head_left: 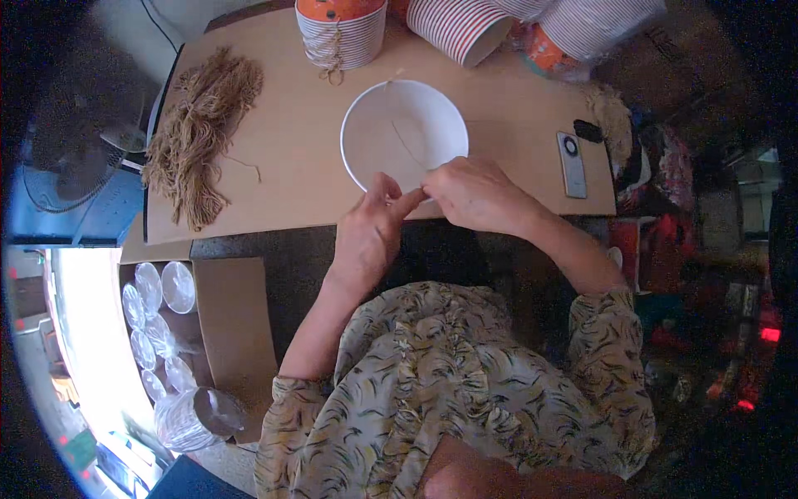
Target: Attaching rope handles to printed paper buckets.
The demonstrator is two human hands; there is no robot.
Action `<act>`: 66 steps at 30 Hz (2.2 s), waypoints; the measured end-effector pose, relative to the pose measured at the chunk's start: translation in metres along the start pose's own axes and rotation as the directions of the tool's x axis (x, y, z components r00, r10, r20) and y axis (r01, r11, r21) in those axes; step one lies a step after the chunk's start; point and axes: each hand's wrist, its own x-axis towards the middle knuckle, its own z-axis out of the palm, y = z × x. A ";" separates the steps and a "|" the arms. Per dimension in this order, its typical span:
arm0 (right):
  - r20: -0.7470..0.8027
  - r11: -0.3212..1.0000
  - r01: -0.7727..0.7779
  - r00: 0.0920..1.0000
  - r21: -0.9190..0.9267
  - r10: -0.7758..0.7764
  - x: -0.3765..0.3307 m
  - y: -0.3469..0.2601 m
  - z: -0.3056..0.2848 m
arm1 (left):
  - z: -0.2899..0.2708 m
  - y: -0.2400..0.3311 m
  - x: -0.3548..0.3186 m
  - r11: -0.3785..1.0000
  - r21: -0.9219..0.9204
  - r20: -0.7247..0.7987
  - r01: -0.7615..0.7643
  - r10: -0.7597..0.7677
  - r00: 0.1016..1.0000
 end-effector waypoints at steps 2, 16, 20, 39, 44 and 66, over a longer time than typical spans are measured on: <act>-0.029 1.000 0.004 1.000 0.007 -0.004 0.000 -0.001 -0.004 | 0.000 -0.001 0.004 1.000 0.016 0.006 -0.007 0.007 1.000; -0.211 0.260 0.110 0.890 0.959 0.403 -0.007 0.004 0.096 | -0.002 -0.007 0.014 0.998 -0.034 -0.019 0.044 -0.044 0.999; -0.138 -0.068 0.179 0.907 0.981 0.397 0.005 -0.005 0.111 | -0.006 -0.003 0.014 0.997 -0.046 -0.003 0.067 -0.067 0.998; -0.614 0.671 0.400 0.782 0.625 0.106 -0.001 0.014 0.052 | -0.048 -0.029 0.057 0.963 0.119 0.482 -0.242 0.157 0.862; -0.672 0.741 0.367 0.725 0.562 0.151 0.006 0.014 0.058 | -0.055 -0.019 0.070 0.929 -0.209 0.646 0.304 -0.102 0.757; -0.778 0.866 0.465 0.606 0.182 -0.162 -0.017 -0.015 0.024 | -0.029 -0.030 0.068 0.337 -0.806 0.454 0.486 -0.175 0.874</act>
